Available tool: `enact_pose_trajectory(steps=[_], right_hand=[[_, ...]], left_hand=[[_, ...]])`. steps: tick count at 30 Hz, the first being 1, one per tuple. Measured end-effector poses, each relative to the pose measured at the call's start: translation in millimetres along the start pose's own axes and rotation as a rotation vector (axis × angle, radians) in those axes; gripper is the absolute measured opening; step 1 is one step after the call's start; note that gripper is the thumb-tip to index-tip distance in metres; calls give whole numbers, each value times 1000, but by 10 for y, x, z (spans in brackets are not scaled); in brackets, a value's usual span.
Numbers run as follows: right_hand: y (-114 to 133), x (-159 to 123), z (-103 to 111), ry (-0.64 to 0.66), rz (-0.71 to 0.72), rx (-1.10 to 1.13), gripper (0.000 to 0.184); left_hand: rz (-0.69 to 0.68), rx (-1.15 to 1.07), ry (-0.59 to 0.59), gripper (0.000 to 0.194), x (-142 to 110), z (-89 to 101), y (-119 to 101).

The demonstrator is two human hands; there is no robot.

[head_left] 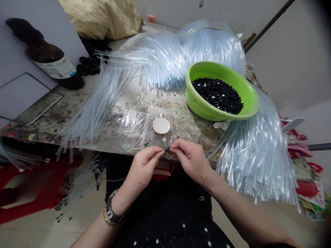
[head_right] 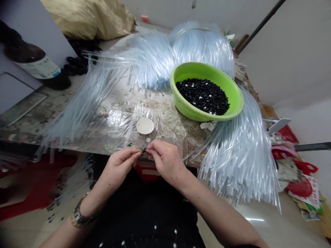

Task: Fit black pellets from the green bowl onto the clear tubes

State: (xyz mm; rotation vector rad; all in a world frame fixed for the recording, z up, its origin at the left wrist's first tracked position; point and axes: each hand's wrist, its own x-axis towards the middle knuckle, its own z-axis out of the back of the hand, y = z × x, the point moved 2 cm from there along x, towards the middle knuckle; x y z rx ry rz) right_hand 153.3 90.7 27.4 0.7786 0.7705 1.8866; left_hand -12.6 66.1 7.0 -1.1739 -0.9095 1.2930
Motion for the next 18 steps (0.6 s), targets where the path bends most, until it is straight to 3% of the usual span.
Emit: enact_pose_trajectory(steps=[18], right_hand=[[-59,-72,-81,-64,-10,17,14]], left_hand=[[46,-78,-10,21,7,-30,47]])
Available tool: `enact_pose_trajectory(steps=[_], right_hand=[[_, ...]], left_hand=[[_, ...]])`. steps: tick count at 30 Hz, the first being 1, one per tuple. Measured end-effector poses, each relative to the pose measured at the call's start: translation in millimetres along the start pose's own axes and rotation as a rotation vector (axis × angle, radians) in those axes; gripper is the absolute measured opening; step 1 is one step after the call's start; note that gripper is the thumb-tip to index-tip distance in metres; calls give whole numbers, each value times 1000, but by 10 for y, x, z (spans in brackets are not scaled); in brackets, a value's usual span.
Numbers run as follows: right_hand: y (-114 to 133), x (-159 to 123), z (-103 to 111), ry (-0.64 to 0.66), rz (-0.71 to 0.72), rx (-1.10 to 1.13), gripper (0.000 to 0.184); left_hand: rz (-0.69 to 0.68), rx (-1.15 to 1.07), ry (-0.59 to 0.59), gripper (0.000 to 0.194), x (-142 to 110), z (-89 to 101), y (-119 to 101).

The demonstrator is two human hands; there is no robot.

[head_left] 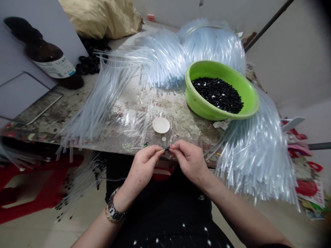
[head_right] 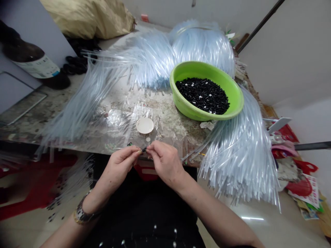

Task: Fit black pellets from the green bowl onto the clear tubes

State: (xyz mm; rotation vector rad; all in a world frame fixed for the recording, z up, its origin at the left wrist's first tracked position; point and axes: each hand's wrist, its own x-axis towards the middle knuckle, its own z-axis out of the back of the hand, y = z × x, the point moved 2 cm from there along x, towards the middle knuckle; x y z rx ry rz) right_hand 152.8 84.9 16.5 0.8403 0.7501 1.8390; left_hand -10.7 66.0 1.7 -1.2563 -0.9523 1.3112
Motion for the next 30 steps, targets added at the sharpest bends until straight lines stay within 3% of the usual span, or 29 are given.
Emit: enact_pose_trajectory(steps=[9,14,20,30], right_hand=[[-33,58,81,40,-70,72,10],[-33,58,101,92,-5,80,12],[-56,78,147,135,-52,122,12],[-65,78,155,178,-126,192,12]], left_hand=[[-10,84,63,26,21,13,-54],[87,-16,123,29,11,13,19],[176,-142,167,27,-1,-13,12],[175,-103,174,25,-5,-16,15]])
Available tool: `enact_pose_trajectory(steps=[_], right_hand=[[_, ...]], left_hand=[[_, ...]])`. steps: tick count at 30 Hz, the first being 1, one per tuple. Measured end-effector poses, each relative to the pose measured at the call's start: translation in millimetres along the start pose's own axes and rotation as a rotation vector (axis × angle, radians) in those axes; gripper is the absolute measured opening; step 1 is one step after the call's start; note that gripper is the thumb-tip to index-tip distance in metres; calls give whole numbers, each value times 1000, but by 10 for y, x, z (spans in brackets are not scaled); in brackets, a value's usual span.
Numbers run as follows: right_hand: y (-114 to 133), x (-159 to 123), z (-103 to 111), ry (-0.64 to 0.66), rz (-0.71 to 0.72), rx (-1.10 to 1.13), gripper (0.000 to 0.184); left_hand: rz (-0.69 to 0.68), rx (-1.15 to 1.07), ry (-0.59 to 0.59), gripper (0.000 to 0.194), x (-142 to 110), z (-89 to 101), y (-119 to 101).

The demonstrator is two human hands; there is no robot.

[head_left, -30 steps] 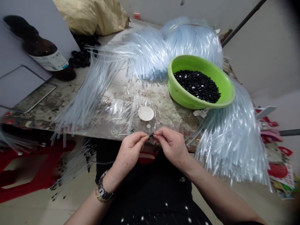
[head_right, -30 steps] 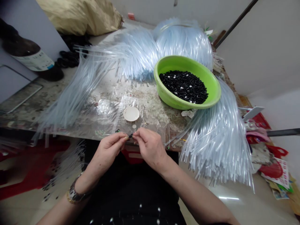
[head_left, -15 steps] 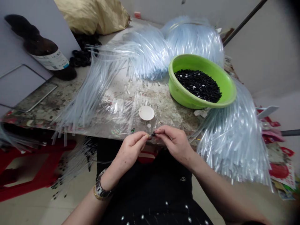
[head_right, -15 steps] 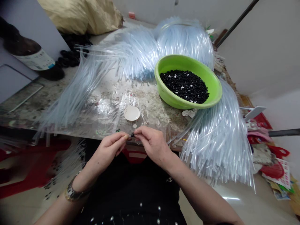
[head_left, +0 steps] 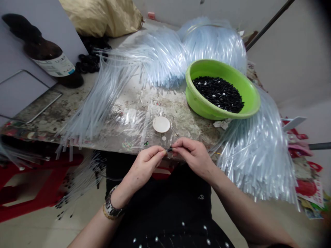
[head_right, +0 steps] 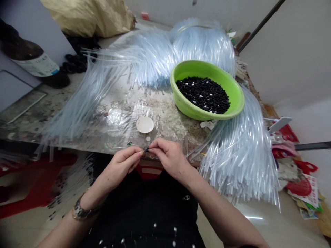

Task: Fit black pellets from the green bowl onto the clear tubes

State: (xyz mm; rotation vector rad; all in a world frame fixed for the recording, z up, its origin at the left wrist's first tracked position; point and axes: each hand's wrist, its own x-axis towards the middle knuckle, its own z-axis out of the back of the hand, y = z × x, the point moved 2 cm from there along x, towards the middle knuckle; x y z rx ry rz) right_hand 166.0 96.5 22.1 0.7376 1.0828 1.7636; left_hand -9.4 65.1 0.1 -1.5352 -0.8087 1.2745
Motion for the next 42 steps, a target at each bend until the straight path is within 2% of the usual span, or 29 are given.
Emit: enact_pose_trajectory(steps=[5,12,17,30,35,42], right_hand=[[2,11,-2,-17,24,-29,12],[-26,-39,-77,-63,-84,60,13],[-43,-63,-137,-86,-95,67,13],[-82,-107,-222,-166,-145,163,12],[-98,-121,-212,-175,-147,141,11],[-75,-142,-90,-180,-117,188,11]], left_hand=[[-10,-16,3,26,9,-9,20],[-25,-46,19,28,22,-56,81],[-20,-44,15,26,21,-69,137],[-11,-72,-8,25,28,-100,103],[-2,-44,-8,26,33,-116,70],[-75,67,8,27,80,-144,-27]])
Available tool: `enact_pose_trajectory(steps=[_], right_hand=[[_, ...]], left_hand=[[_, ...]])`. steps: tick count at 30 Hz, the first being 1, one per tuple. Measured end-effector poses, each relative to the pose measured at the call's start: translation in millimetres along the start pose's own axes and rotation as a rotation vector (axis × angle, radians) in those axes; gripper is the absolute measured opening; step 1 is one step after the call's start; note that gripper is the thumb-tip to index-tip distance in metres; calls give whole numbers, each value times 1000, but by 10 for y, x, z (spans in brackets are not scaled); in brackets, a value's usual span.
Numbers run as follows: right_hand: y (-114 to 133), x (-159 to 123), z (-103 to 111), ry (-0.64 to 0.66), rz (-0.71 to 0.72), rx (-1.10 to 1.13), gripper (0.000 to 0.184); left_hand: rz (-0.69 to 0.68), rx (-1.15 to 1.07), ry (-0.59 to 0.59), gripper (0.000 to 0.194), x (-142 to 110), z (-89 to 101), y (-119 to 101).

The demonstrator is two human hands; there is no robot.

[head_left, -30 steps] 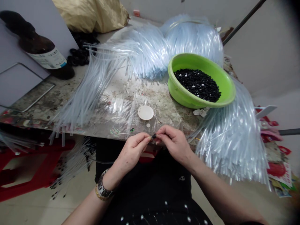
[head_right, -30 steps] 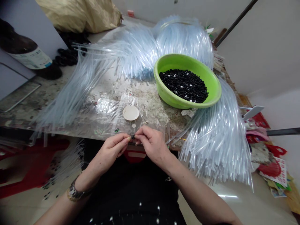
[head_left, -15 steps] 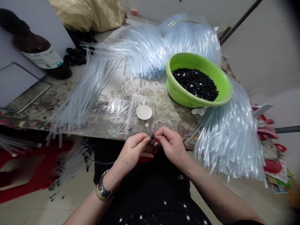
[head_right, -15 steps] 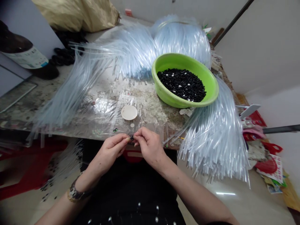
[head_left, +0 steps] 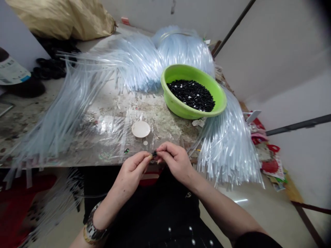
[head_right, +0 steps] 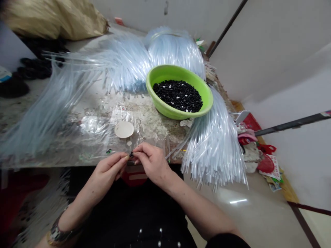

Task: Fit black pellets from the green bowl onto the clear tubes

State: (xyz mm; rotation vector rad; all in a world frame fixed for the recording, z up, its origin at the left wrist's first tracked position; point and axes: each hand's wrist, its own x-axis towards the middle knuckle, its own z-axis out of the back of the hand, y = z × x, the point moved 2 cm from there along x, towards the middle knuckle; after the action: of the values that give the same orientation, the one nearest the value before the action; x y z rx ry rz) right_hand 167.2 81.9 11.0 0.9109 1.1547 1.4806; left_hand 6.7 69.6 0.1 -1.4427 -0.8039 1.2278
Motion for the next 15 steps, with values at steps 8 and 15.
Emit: enact_pose_trajectory(steps=[8,15], right_hand=[[-82,-46,527,-133,84,-410,26],[-150,89,1115,-268,52,-812,24]], left_hand=[[30,-26,-38,23,38,6,-2],[99,-144,-60,28,40,-40,64]])
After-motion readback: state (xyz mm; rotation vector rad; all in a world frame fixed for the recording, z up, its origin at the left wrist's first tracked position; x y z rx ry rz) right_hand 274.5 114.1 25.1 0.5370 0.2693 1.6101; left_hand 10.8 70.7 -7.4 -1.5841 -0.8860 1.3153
